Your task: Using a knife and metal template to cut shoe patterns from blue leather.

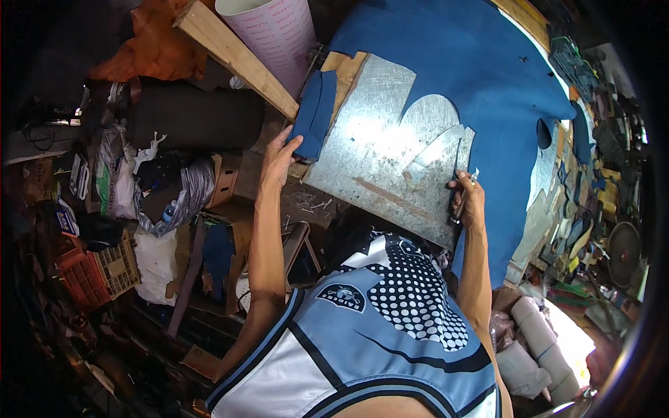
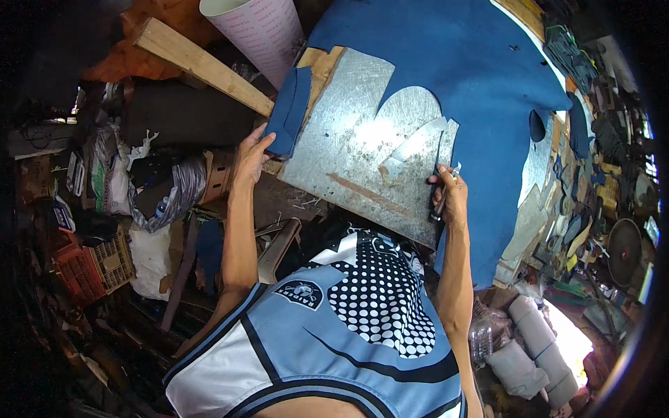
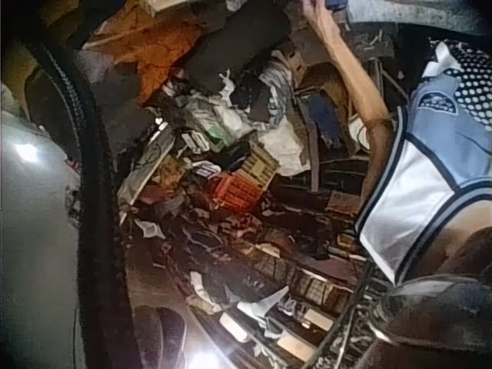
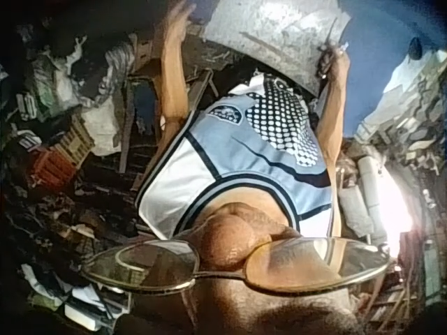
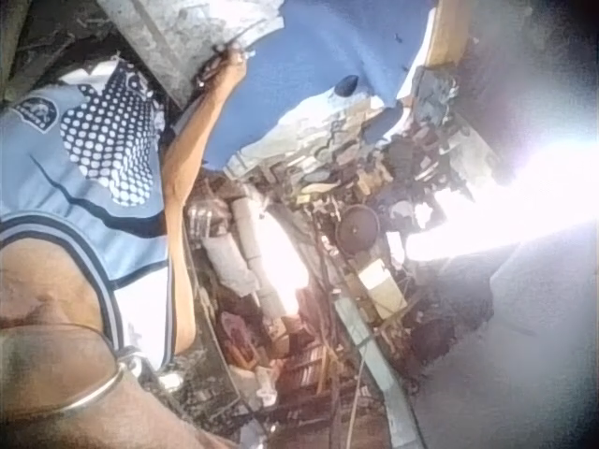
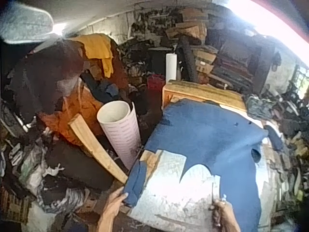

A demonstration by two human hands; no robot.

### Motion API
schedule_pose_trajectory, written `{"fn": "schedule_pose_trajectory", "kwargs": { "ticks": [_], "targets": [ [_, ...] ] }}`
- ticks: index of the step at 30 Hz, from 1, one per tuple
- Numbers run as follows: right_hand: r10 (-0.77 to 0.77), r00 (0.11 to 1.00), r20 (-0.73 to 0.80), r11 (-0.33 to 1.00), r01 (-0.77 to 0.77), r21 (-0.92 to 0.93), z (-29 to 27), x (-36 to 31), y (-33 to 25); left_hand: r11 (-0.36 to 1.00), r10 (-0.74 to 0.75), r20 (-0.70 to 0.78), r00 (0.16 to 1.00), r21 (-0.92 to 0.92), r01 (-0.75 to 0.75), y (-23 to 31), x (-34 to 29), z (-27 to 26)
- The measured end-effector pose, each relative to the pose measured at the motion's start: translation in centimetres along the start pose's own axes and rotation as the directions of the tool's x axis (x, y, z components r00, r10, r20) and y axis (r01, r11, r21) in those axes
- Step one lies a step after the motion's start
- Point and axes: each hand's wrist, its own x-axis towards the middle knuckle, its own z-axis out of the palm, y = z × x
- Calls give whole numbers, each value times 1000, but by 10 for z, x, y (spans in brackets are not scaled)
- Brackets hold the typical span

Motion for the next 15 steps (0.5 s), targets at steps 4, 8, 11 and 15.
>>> {"fn": "schedule_pose_trajectory", "kwargs": {
  "ticks": [4, 8, 11, 15],
  "targets": [
    [36, 999, -2, 999, -35, 5, -8, 2, -1, 988, 10, -112, 994, 157, 8, 5, -12, 3],
    [12, 1000, -28, 997, -10, 72, -15, -24, -16, 965, 81, -109, 991, 256, -51, -2, -20, -7],
    [-9, 988, -152, 1000, 12, 16, -42, -45, -20, 932, 113, -103, 988, 356, -70, -17, -24, -6],
    [38, 938, -345, 999, -39, 5, -76, -86, 6, 813, 187, -118, 975, 575, -86, -14, -22, -15]
  ]
}}
